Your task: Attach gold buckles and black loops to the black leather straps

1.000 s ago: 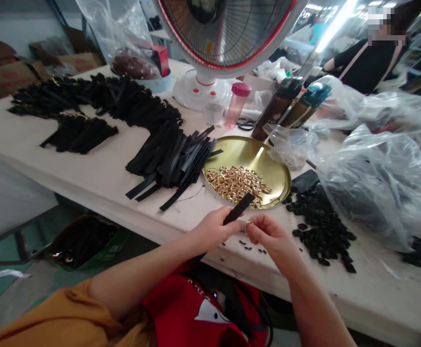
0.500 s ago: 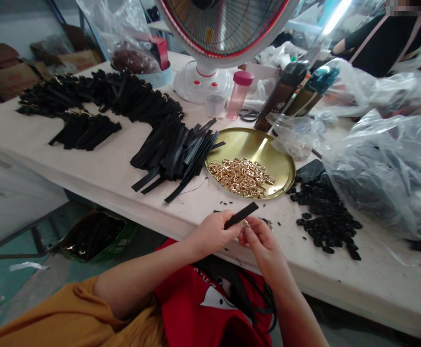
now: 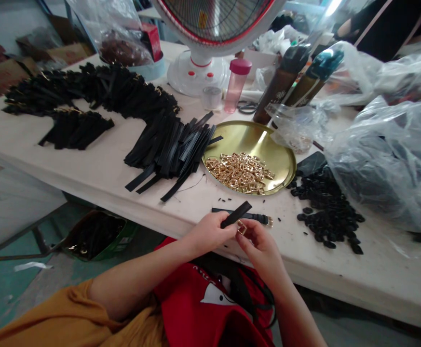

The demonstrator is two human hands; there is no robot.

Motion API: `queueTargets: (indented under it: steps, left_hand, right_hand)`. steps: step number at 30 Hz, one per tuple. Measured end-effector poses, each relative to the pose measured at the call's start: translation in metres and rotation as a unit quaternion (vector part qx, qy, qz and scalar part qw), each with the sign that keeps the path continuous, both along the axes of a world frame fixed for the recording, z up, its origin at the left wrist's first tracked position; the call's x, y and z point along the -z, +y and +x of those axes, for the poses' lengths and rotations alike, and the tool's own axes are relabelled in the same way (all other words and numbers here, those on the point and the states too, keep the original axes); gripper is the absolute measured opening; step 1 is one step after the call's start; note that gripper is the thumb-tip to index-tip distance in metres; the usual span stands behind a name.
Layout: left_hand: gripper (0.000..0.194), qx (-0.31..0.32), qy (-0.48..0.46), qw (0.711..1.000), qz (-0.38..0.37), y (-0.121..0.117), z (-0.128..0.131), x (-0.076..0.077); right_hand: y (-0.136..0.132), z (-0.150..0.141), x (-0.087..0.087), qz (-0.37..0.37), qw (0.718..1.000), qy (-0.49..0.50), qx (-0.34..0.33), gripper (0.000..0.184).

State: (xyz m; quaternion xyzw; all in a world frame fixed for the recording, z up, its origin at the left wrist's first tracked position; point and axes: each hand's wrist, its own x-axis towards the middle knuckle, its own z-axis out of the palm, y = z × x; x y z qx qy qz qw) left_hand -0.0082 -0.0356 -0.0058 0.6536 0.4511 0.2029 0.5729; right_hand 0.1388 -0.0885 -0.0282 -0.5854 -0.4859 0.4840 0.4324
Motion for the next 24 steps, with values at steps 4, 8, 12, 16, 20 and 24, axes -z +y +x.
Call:
queueTargets:
  steps: [4,8,12,16,20,24]
  left_hand:
    - [0.024,-0.011,-0.001,1.000,-0.003,-0.002,-0.001,-0.001]
    - [0.023,-0.010,-0.002,1.000,0.019,-0.005,-0.002,-0.003]
    - [0.025,-0.025,-0.018,0.999,0.009,-0.008,-0.001,-0.002]
    - [0.024,-0.028,-0.065,0.997,-0.038,-0.010,0.000,0.000]
    - [0.022,-0.014,-0.060,0.998,-0.013,-0.013,-0.001,-0.001]
    - [0.019,0.010,-0.012,0.999,0.049,-0.013,-0.004,-0.003]
  right_hand:
    - [-0.001,-0.004,-0.003,-0.040,0.994,0.095,0.019,0.029]
    - [-0.003,-0.008,-0.004,-0.090,0.982,0.164,0.024,0.033]
    - [-0.006,-0.009,-0.003,-0.112,0.977,0.178,-0.014,0.023]
    - [-0.010,-0.010,-0.004,-0.111,0.974,0.195,-0.026,0.019]
    - [-0.014,-0.009,-0.003,-0.127,0.962,0.236,-0.047,0.015]
    - [-0.014,-0.008,-0.001,-0.120,0.967,0.220,-0.047,0.017]
